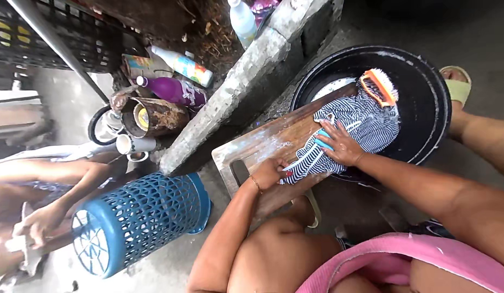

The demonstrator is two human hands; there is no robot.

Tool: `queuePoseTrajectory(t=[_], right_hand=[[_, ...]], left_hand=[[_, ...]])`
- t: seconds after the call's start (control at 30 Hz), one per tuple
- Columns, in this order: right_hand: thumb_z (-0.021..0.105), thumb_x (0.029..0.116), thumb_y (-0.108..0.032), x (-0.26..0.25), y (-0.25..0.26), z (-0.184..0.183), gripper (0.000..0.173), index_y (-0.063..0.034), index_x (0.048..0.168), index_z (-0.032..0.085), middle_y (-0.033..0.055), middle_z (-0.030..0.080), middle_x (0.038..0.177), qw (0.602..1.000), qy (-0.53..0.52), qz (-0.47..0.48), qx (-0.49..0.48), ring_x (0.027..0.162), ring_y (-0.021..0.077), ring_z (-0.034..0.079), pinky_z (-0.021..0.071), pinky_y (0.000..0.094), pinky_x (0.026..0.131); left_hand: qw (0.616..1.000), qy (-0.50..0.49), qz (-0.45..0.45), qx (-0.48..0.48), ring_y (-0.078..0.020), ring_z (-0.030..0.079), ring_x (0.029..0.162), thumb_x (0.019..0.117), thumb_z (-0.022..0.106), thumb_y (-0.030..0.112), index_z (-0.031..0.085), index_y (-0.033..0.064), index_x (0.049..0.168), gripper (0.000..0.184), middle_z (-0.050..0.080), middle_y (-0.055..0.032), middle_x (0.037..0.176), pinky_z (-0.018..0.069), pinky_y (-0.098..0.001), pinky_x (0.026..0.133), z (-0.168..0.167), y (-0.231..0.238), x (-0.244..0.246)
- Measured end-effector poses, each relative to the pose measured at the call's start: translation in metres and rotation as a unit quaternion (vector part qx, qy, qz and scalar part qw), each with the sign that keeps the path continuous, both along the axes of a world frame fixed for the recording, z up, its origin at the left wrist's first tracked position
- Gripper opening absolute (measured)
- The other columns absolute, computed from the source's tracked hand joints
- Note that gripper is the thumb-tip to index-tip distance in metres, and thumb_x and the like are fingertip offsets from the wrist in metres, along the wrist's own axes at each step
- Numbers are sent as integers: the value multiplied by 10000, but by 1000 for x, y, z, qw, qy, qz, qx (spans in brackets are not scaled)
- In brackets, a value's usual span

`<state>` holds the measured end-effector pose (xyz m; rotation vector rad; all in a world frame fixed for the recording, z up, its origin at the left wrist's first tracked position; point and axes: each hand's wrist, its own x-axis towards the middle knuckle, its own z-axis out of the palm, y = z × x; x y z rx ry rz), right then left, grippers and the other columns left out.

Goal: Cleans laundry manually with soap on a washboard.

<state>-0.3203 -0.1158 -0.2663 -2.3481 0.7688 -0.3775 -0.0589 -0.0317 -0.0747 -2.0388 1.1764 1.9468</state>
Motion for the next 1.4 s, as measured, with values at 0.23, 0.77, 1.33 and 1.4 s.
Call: queuePoseTrajectory(t=[0.23, 0.77, 1.33, 1.4], right_hand=[[440, 1055, -460, 41, 58, 42, 571, -70, 1460, 541, 181, 395, 1613, 990, -66, 58, 115, 1527, 344, 320, 218, 562, 1251], [395, 1087, -310, 23, 37, 22, 443, -176, 1478, 555, 133, 462, 1582, 988, -91, 125, 21, 1498, 349, 378, 254, 634, 1211], [581, 1015, -56, 137, -8, 128, 264, 0, 1265, 644, 169, 704, 1176, 905, -123, -82, 400, 1008, 229, 706, 570, 420, 931], [591, 1020, -79, 153, -2, 130, 253, -21, 1251, 678, 136, 723, 1164, 903, -128, 2, 411, 999, 191, 714, 570, 389, 938]], left_hand=[[1000, 0, -9, 17, -115, 635, 794, 942, 725, 107, 552, 33, 1358, 457, 669, -95, 1053, 559, -307, 759, -4, -6, -3], [999, 2, 39, 31, -112, 671, 816, 891, 741, -5, 498, 23, 1396, 561, 694, -98, 1023, 577, -302, 789, -3, -6, -3], [996, 65, -33, -41, -79, 630, 844, 909, 725, 49, 577, 1, 1341, 459, 701, -79, 1016, 535, -295, 826, -7, 2, 0], [994, 74, -39, -64, -70, 628, 854, 892, 722, 37, 608, -15, 1299, 426, 702, -72, 1006, 529, -288, 837, -9, 5, 1]])
